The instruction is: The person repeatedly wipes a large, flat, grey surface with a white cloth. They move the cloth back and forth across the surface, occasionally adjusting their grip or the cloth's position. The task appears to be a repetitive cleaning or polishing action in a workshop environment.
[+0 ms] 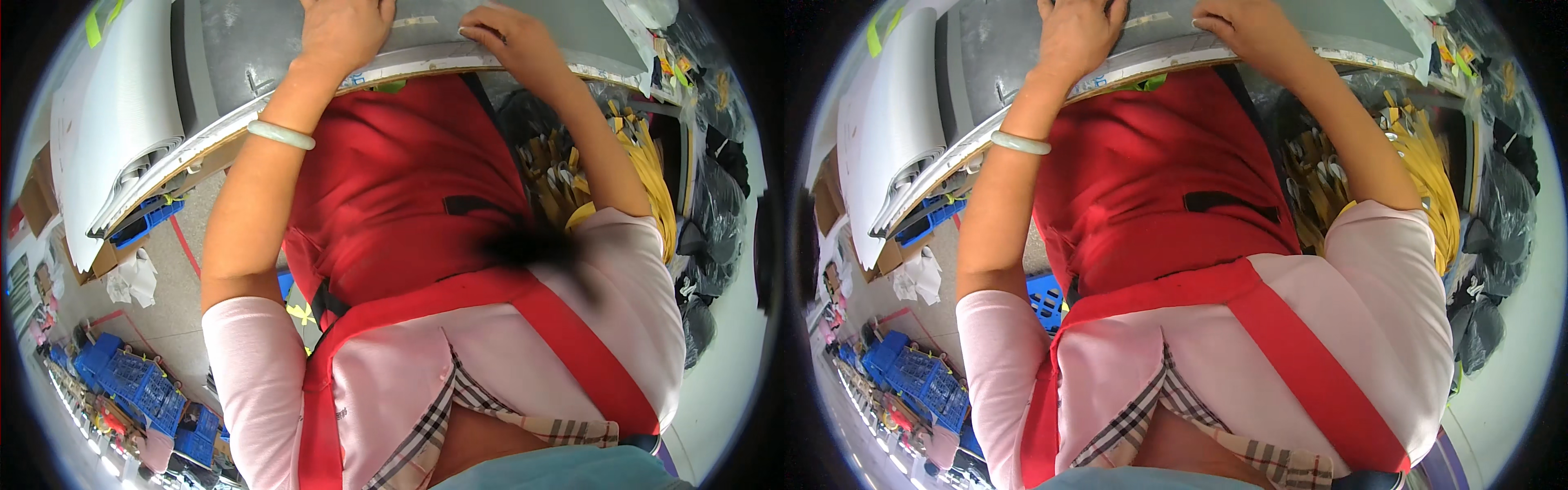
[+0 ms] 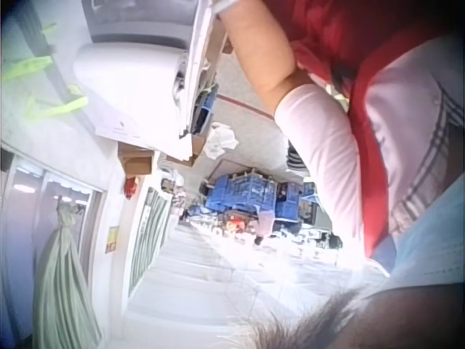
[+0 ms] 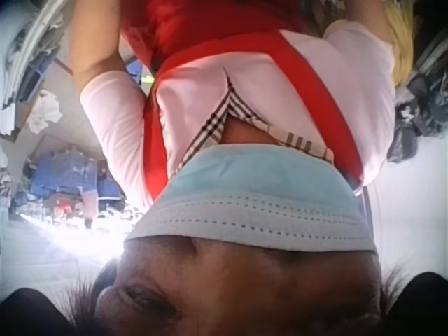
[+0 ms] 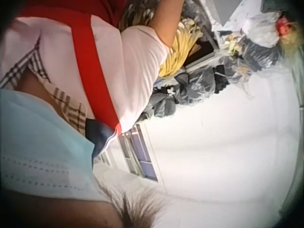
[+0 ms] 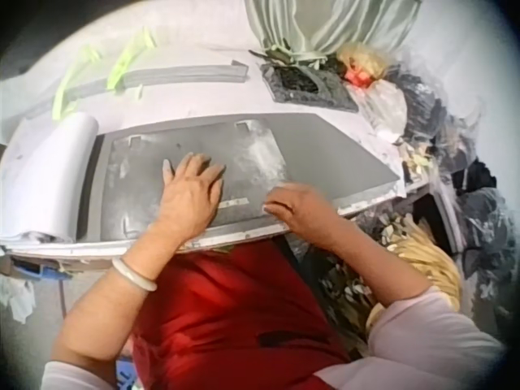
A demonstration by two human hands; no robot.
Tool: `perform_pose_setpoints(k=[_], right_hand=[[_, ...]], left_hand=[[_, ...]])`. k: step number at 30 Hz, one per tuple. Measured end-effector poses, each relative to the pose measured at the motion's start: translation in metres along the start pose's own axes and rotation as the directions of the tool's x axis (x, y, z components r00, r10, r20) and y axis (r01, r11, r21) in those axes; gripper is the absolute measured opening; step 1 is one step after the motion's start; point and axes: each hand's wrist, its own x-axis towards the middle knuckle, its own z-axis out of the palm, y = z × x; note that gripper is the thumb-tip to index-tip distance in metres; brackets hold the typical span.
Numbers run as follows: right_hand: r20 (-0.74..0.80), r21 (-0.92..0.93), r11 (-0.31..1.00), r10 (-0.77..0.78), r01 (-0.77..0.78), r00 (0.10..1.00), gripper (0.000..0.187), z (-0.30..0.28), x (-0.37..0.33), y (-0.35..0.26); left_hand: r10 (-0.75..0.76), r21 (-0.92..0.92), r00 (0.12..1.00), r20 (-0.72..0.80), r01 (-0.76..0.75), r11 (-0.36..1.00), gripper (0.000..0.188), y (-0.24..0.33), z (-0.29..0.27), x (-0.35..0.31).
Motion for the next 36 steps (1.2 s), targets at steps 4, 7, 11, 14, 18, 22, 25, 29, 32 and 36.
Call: perform_pose_setpoints(k=[4,7,11,14,18,22,25,29,32,36], right_hand=[[0.161,0.131,0.928,0.326,-0.347,0.932,0.014,-0.018,0.002,-0.008],[0.090,0.273,0.836,0.471,-0.476,0.878,0.015,-0.014,-0.003,-0.001],[0.043,0.336,0.813,0.491,-0.475,0.870,0.015,0.001,0.003,0.003],[0.119,0.133,0.870,0.461,-0.474,0.880,0.014,-0.009,0.007,-0.004],[0.221,0.312,0.799,0.464,-0.513,0.858,0.014,-0.019,0.014,-0.002],[0.061,0.538,0.717,0.491,-0.443,0.869,0.014,-0.014,0.045,0.014],[0.037,0.437,0.761,0.517,-0.479,0.855,0.017,-0.001,0.078,0.046],[-0.075,0.211,0.906,0.389,-0.366,0.918,0.020,0.007,0.126,0.067],[-0.162,0.125,0.965,0.249,-0.231,0.955,0.020,0.019,0.151,0.095],[-0.159,0.082,0.988,0.143,-0.131,0.977,0.020,0.026,0.167,0.110]], left_hand=[[-0.030,-0.003,0.999,0.043,0.030,1.000,0.032,0.003,-0.008,-0.001],[-0.009,0.002,0.999,0.035,0.008,1.000,0.032,0.001,-0.004,-0.001],[-0.014,-0.008,1.000,0.021,0.014,1.000,0.032,0.000,-0.001,0.001],[-0.022,-0.016,0.999,0.039,0.023,1.000,0.032,0.000,-0.003,0.000],[-0.021,0.004,0.999,0.024,0.021,1.000,0.032,-0.001,-0.004,-0.001],[-0.018,-0.008,0.998,0.064,0.019,1.000,0.037,-0.002,-0.005,-0.001],[0.067,0.083,0.995,-0.072,-0.061,0.995,0.030,-0.004,-0.001,-0.001],[0.010,0.027,1.000,0.019,-0.011,1.000,0.034,-0.004,0.000,-0.002],[-0.003,0.021,0.999,0.040,0.002,1.000,0.034,-0.002,-0.001,-0.002],[-0.019,0.024,0.999,0.050,0.018,1.000,0.034,-0.002,-0.001,-0.001]])
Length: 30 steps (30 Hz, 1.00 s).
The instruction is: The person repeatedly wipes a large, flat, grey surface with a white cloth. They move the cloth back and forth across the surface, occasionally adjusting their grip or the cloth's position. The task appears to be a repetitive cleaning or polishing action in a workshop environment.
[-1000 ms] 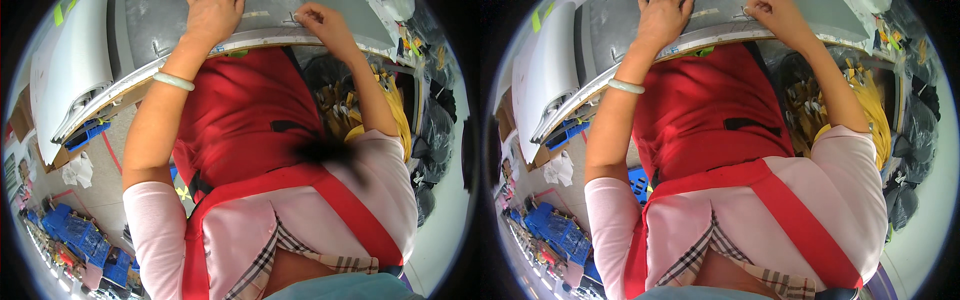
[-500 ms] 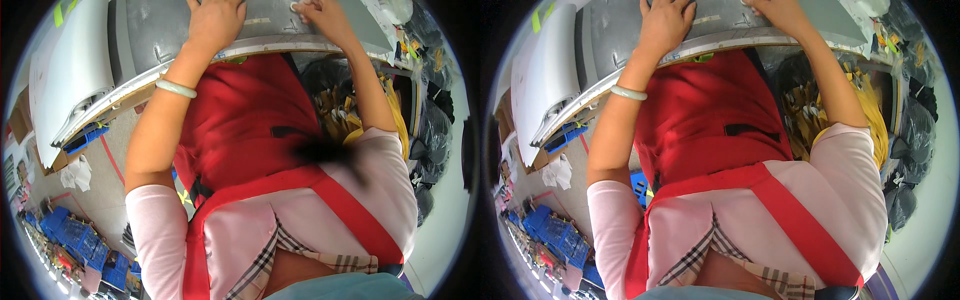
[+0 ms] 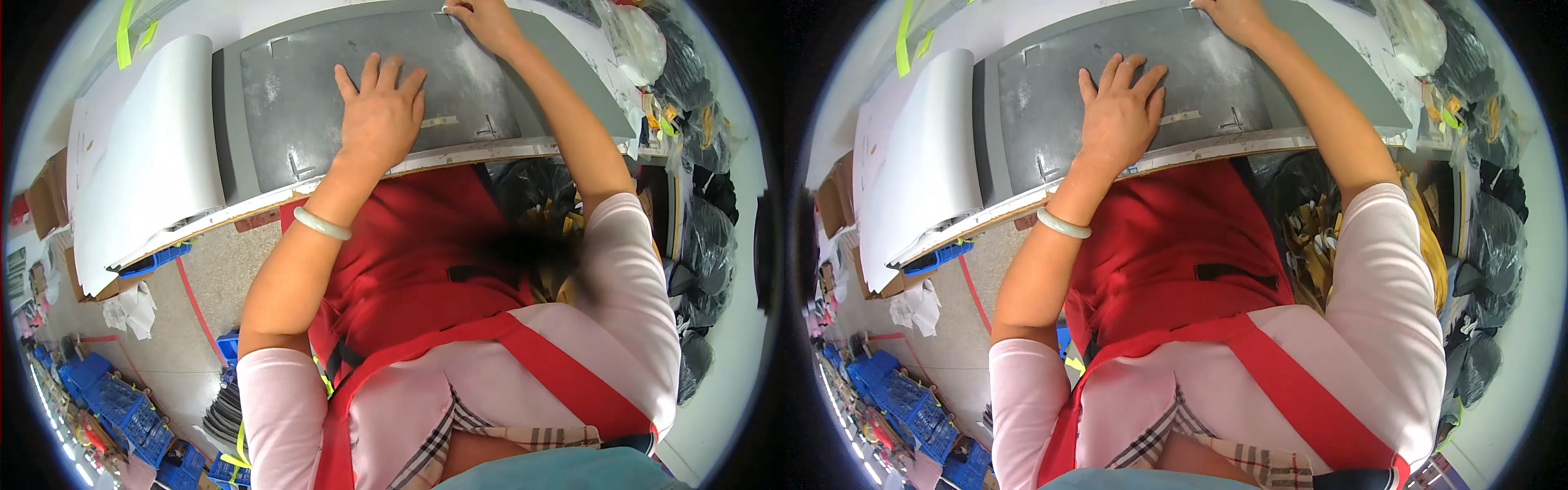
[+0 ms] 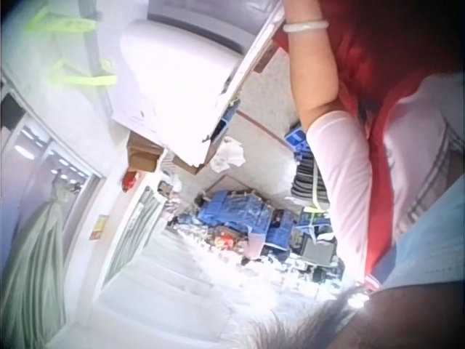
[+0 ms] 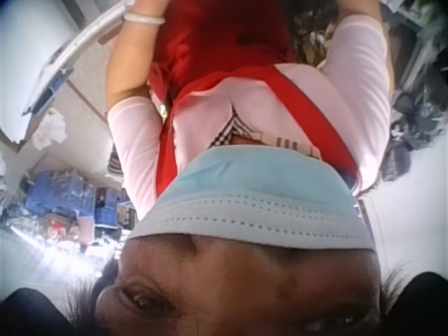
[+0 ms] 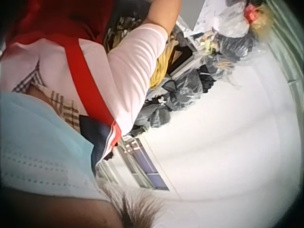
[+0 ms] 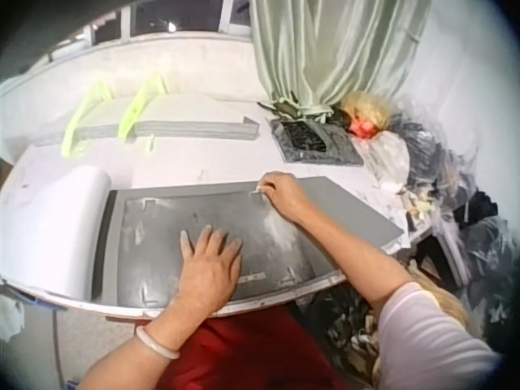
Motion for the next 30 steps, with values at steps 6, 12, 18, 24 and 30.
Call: perform_pose_setpoints(k=[6,12,18,24,30], right_hand=[[0.049,-0.101,0.989,-0.107,0.112,0.993,0.020,0.003,0.005,-0.006],[0.078,-0.096,0.988,-0.115,0.123,0.990,0.022,0.003,0.007,-0.006],[0.070,-0.179,0.981,-0.057,0.069,0.996,0.018,0.001,0.010,0.005],[0.015,0.114,0.947,0.300,-0.300,0.954,0.017,0.006,0.007,-0.006],[0.136,-0.152,0.953,0.282,-0.261,0.950,0.009,0.003,0.023,0.008]], left_hand=[[-0.019,-0.005,1.000,0.011,0.020,1.000,0.033,0.001,-0.001,-0.001],[-0.018,-0.012,1.000,-0.005,0.018,1.000,0.033,-0.001,0.000,0.000],[-0.021,-0.029,1.000,0.012,0.021,0.999,0.033,0.000,-0.001,-0.001],[-0.032,-0.025,0.999,0.017,0.033,0.999,0.034,0.000,-0.001,-0.001],[-0.042,-0.032,0.998,0.037,0.043,0.999,0.036,0.000,0.002,-0.001]])
